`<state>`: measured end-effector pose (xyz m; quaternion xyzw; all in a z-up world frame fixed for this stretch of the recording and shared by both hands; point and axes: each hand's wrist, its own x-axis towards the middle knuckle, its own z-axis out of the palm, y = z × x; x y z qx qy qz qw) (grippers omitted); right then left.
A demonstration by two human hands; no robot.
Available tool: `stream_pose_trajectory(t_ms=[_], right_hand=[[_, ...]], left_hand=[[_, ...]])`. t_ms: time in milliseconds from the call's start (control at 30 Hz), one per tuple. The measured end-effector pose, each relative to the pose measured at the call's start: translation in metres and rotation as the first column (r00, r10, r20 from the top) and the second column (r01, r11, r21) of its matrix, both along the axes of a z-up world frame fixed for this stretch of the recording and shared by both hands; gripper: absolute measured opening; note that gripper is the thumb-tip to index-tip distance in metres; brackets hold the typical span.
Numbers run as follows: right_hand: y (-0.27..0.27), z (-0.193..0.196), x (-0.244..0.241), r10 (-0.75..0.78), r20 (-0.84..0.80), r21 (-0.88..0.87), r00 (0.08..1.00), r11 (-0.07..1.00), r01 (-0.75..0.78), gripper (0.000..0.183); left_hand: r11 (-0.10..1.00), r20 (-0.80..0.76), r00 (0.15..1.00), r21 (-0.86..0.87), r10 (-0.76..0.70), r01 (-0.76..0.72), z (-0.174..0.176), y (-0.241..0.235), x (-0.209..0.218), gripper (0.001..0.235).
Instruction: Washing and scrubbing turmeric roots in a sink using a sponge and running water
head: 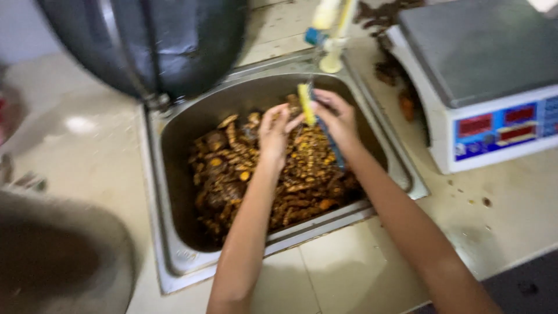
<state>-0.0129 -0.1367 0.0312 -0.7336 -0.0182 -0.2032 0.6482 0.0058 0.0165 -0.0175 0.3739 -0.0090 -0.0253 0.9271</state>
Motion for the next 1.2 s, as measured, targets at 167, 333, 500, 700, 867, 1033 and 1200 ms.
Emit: stream_pose_trajectory(t_ms=[167,333,500,700,867,1033,1200], right_hand=[[-0.01,-0.043,0.019,-0.013,-0.266,0.287,0.964,0.954,0.092,0.044],[0.005,-0.017,0.008,0.198,-0.441,0.447,0.875,0.894,0.023,0.055],[0.006,-0.011,0.001,0.202,-0.449,0.23,0.871,0.967,-0.105,0.076],[0.005,-0.01,-0.001,0.257,-0.454,0.374,0.853,0.924,-0.08,0.067],[-0.007,-0.046,0.019,0.218,-0.449,0.293,0.866,0.952,-0.088,0.07],[0.007,-0.018,0.002,0.144,-0.486,0.288,0.862,0.958,0.002,0.072],[0.007,-0.005,-0.001,0.078,-0.568,0.316,0.82,0.94,0.129,0.069]], left_hand=[[1.0,0.036,0.999,-0.012,-0.01,0.011,-0.009,-0.003,0.008,0.019],[0.987,0.029,0.997,0.149,-0.069,0.064,-0.006,-0.001,0.002,0.021],[0.936,0.088,0.995,0.351,-0.039,0.006,0.023,0.0,-0.014,0.015],[0.819,0.15,0.988,0.565,0.023,-0.104,0.05,0.001,-0.027,0.013],[0.58,0.231,0.971,0.785,0.053,-0.218,0.05,0.0,-0.029,0.013],[0.406,0.25,0.968,0.881,0.036,-0.243,0.041,-0.003,-0.028,0.012],[0.391,0.273,0.962,0.886,-0.008,-0.248,0.06,-0.013,-0.039,0.015]])
